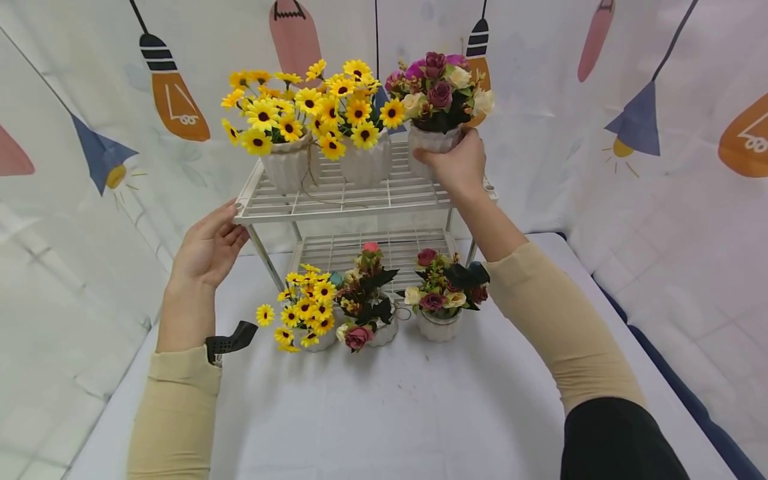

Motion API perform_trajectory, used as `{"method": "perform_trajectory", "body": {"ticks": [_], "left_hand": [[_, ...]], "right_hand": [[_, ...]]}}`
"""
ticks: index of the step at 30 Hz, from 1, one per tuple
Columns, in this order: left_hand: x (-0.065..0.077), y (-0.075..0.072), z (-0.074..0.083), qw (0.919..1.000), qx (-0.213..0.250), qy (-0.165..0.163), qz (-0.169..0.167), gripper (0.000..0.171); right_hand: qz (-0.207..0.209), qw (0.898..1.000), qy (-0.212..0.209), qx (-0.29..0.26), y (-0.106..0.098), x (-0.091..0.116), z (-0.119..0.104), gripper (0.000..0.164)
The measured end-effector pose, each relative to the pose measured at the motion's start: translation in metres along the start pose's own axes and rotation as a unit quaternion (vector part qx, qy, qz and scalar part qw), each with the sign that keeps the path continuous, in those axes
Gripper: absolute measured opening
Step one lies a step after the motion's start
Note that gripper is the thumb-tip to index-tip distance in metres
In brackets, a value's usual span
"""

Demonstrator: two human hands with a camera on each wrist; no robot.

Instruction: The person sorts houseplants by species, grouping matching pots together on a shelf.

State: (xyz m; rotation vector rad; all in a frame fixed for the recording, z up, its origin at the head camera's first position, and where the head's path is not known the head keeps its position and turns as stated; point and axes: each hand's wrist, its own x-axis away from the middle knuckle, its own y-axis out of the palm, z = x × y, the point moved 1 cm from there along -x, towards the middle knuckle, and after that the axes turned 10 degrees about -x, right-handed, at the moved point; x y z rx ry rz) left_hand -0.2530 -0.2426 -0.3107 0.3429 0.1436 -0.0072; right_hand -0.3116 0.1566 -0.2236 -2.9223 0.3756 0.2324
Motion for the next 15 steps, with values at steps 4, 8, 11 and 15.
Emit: {"method": "perform_trajectory", "body": {"ticks": [4,8,11,15], "left_hand": [[-0.001,0.001,0.002,1.0000,-0.002,0.003,-0.001,0.046],[-0.002,0.001,0.003,1.0000,-0.003,0.005,-0.002,0.051],[-0.001,0.001,0.002,1.0000,-0.005,-0.002,0.001,0.056],[0.000,0.001,0.002,0.9999,-0.007,-0.007,0.001,0.060]], "right_hand": [[0.003,1.000,-0.013,0.006,-0.006,0.008,-0.002,0.096],[0.005,0.999,-0.028,-0.014,-0.013,0.017,0.001,0.090],[-0.001,0.998,-0.053,-0.027,-0.019,0.026,0.006,0.085],[-0.010,0.994,-0.104,-0.040,-0.027,0.041,0.015,0.075]]}}
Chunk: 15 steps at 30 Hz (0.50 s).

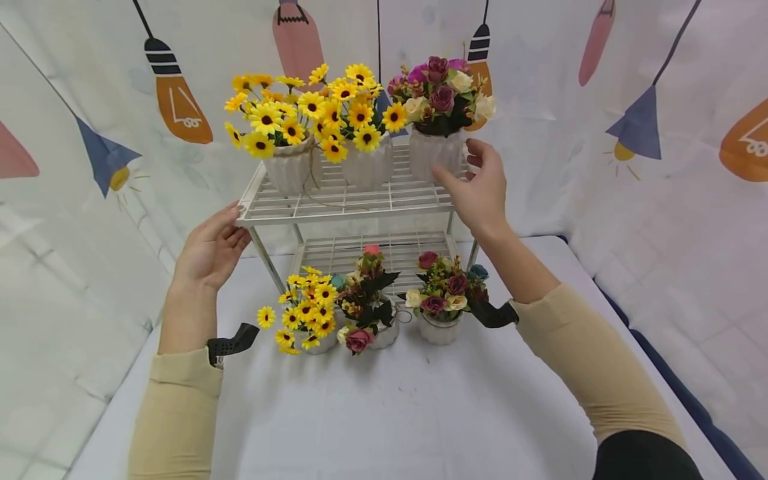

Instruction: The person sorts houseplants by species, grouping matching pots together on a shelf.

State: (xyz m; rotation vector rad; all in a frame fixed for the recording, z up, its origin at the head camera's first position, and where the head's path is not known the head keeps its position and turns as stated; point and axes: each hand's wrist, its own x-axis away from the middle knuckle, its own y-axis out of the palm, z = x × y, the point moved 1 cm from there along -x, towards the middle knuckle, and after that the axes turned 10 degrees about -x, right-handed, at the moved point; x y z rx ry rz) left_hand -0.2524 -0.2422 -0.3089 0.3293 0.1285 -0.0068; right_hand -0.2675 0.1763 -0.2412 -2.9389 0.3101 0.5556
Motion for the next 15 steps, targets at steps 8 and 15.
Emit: {"method": "perform_trajectory", "body": {"ticks": [8,15], "left_hand": [[0.001,-0.002,0.000,0.9999,0.008,0.006,0.005,0.037],[0.002,-0.001,-0.001,0.9999,0.005,0.004,0.008,0.033]], "right_hand": [[-0.001,0.996,-0.083,-0.043,-0.018,0.031,0.007,0.057],[0.024,0.976,-0.166,-0.136,-0.036,0.064,0.024,0.033]]}}
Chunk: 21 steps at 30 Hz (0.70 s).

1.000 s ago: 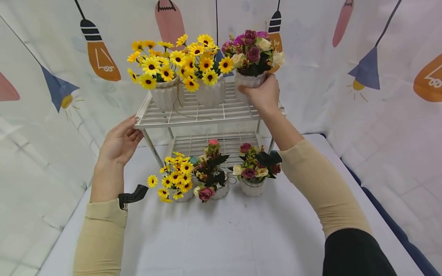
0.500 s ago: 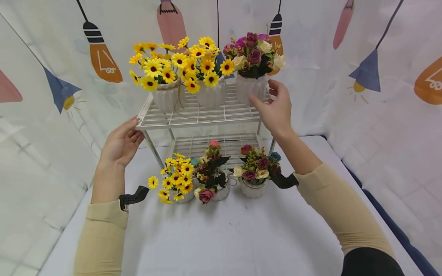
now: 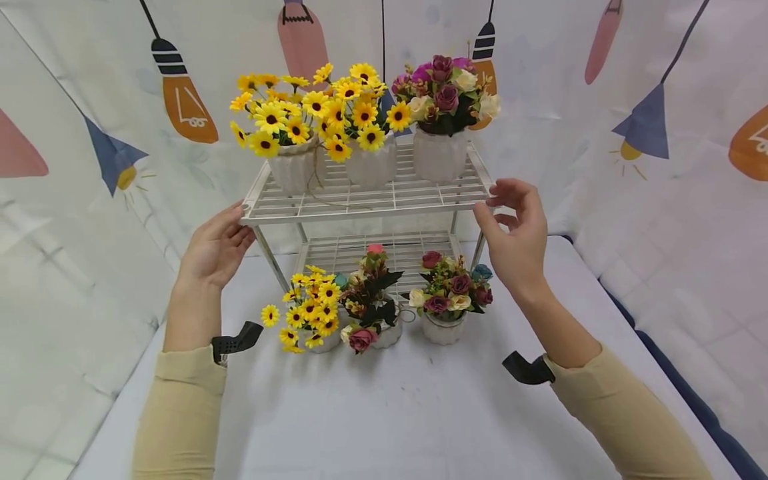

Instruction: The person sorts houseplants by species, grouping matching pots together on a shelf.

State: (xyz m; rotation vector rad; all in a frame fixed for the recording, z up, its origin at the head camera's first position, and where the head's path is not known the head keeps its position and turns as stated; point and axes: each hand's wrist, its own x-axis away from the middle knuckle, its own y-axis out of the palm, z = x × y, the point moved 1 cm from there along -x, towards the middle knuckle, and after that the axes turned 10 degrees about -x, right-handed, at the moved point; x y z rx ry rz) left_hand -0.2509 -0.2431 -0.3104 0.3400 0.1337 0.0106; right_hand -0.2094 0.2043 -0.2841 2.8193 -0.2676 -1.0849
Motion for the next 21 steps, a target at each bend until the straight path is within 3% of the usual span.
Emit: {"method": "perform_trajectory", "body": {"ticks": [4,9,15,18,21], "left_hand": [[-0.001,0.002,-0.001,1.0000,-0.003,-0.005,0.000,0.040],[-0.002,0.003,-0.001,1.0000,-0.007,-0.006,-0.003,0.043],[-0.004,0.003,0.000,0.9999,-0.012,-0.009,-0.003,0.047],[-0.004,0.002,0.000,1.0000,-0.003,-0.008,-0.002,0.042],[-0.004,0.001,0.001,1.0000,0.002,-0.008,-0.003,0.037]], "right_hand": [[0.019,1.000,0.007,-0.008,-0.017,0.024,0.008,0.030],[0.057,0.996,0.054,0.053,-0.036,0.060,0.025,0.033],[0.094,0.983,0.127,0.091,-0.047,0.104,0.044,0.040],[0.098,0.976,0.165,0.098,-0.047,0.121,0.054,0.041],[0.091,0.963,0.227,0.110,-0.047,0.136,0.063,0.045]]}}
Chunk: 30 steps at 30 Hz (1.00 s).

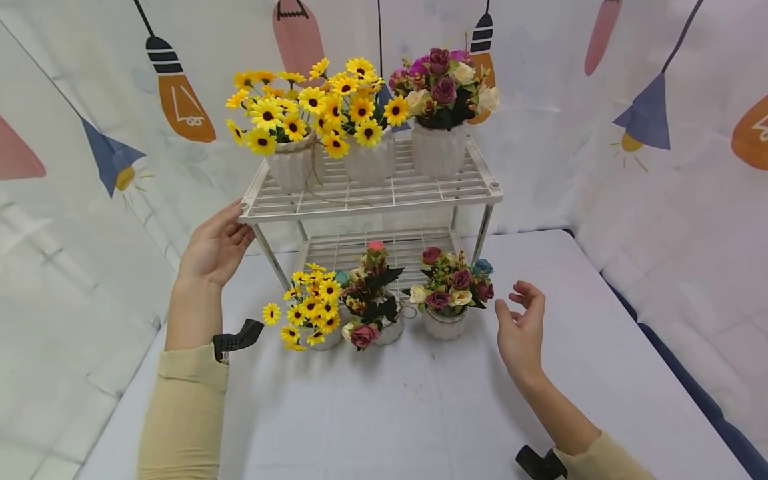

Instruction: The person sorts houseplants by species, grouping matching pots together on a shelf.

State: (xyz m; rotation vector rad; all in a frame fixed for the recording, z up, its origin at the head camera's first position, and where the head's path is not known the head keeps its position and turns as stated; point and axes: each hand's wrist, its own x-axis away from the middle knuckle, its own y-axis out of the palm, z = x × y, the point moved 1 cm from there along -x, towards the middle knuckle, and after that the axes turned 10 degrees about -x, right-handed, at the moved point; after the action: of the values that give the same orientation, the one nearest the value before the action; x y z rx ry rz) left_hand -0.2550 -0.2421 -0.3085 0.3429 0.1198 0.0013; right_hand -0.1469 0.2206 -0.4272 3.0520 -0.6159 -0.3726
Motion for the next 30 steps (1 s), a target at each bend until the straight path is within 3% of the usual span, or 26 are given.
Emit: {"method": "perform_trajectory", "body": {"ticks": [5,10,19,30], "left_hand": [[0.001,-0.001,0.001,1.0000,0.002,-0.001,0.003,0.043],[0.002,-0.001,0.001,1.0000,-0.005,-0.001,0.008,0.050],[0.003,0.000,-0.001,0.9997,-0.021,0.001,0.015,0.056],[0.002,0.000,-0.003,0.9996,-0.023,0.005,0.014,0.058]], "right_hand": [[-0.051,0.994,0.094,0.033,0.004,0.009,0.018,0.052],[-0.097,0.986,0.133,0.032,0.017,0.023,0.032,0.066],[-0.098,0.991,0.088,0.035,0.044,0.035,0.053,0.097],[-0.079,0.996,0.050,0.000,0.062,0.021,0.063,0.097]]}}
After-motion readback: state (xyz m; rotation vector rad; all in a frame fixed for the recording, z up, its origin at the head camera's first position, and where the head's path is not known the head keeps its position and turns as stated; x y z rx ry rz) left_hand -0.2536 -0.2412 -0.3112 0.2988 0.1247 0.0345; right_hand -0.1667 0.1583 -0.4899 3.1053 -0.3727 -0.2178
